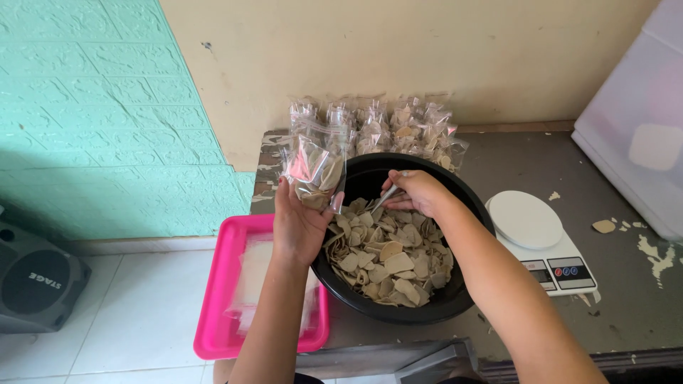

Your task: Packaging small food pieces into plastic bags and weighing them on a digital scale

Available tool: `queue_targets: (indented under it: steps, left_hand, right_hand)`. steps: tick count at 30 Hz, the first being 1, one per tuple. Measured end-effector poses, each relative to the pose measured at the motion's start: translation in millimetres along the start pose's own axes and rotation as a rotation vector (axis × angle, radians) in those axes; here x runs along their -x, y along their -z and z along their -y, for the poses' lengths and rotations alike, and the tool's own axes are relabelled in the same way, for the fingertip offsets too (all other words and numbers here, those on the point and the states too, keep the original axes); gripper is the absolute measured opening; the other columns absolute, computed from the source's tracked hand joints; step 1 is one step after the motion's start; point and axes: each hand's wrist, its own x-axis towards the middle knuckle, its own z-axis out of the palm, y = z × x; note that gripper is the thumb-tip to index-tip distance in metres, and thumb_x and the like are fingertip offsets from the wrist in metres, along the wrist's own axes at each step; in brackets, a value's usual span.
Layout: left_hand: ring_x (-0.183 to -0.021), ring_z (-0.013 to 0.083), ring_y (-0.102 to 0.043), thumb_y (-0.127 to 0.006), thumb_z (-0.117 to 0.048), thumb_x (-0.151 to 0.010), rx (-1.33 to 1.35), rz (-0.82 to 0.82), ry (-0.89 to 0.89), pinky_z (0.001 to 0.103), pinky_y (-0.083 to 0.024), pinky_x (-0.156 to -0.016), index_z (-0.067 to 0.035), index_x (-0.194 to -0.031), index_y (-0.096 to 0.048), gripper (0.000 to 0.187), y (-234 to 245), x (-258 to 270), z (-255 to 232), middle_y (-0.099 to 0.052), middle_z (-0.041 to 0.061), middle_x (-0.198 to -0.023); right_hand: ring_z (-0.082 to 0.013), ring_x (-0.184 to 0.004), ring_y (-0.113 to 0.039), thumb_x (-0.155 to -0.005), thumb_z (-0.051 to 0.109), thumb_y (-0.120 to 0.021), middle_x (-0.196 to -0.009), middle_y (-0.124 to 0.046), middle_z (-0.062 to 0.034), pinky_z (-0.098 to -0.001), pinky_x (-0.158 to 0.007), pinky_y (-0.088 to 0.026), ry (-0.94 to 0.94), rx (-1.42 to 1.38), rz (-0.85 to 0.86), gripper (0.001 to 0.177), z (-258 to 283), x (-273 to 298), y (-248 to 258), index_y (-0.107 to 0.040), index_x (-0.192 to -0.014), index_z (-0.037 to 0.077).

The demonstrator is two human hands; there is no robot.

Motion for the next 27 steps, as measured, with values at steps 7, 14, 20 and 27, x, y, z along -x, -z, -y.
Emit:
queue_targets:
  steps: [7, 14, 20, 27]
  left_hand:
    - [-0.132, 0.0378, -0.054, -0.043, -0.055, -0.099, 0.006, 0.008, -0.004, 0.056, -0.042, -0.115, -0.011, -0.152, -0.039, 0.069, 3, -2, 4, -0.054, 0.020, -0.145]
    - [-0.131, 0.0367, -0.055, -0.041, -0.055, -0.099, -0.022, -0.002, -0.003, 0.056, -0.043, -0.115, -0.011, -0.151, -0.041, 0.068, -2, 2, 1, -0.054, 0.019, -0.145]
    - [-0.128, 0.0358, -0.057, -0.041, -0.055, -0.100, -0.007, -0.012, 0.000, 0.056, -0.045, -0.114, -0.012, -0.149, -0.044, 0.065, -3, 3, 0, -0.056, 0.018, -0.143]
    - [-0.131, 0.0370, -0.055, -0.039, -0.055, -0.100, -0.035, 0.019, -0.009, 0.055, -0.043, -0.115, -0.011, -0.152, -0.039, 0.069, -3, 5, 0, -0.053, 0.021, -0.146]
  right_hand:
    - [-0.0425, -0.094, -0.074, -0.106, 0.030, -0.054, -0.099, -0.060, -0.0276, -0.0442, -0.081, -0.066, -0.058, -0.027, -0.006, 0.039, -7, -8, 9, -0.071, -0.106, -0.005]
    - [-0.0418, -0.096, -0.074, -0.104, 0.032, -0.057, -0.100, -0.065, -0.0284, -0.0433, -0.083, -0.066, -0.078, -0.014, -0.013, 0.038, -8, -11, 13, -0.073, -0.105, -0.002]
    - [-0.0410, -0.098, -0.074, -0.104, 0.034, -0.058, -0.100, -0.066, -0.0278, -0.0426, -0.084, -0.066, -0.098, -0.038, -0.011, 0.038, -15, -18, 18, -0.073, -0.106, -0.001]
    - [-0.0429, -0.102, -0.072, -0.103, 0.034, -0.060, -0.107, -0.065, -0.0299, -0.0441, -0.087, -0.064, -0.098, -0.022, 0.014, 0.038, -15, -17, 20, -0.073, -0.108, -0.001]
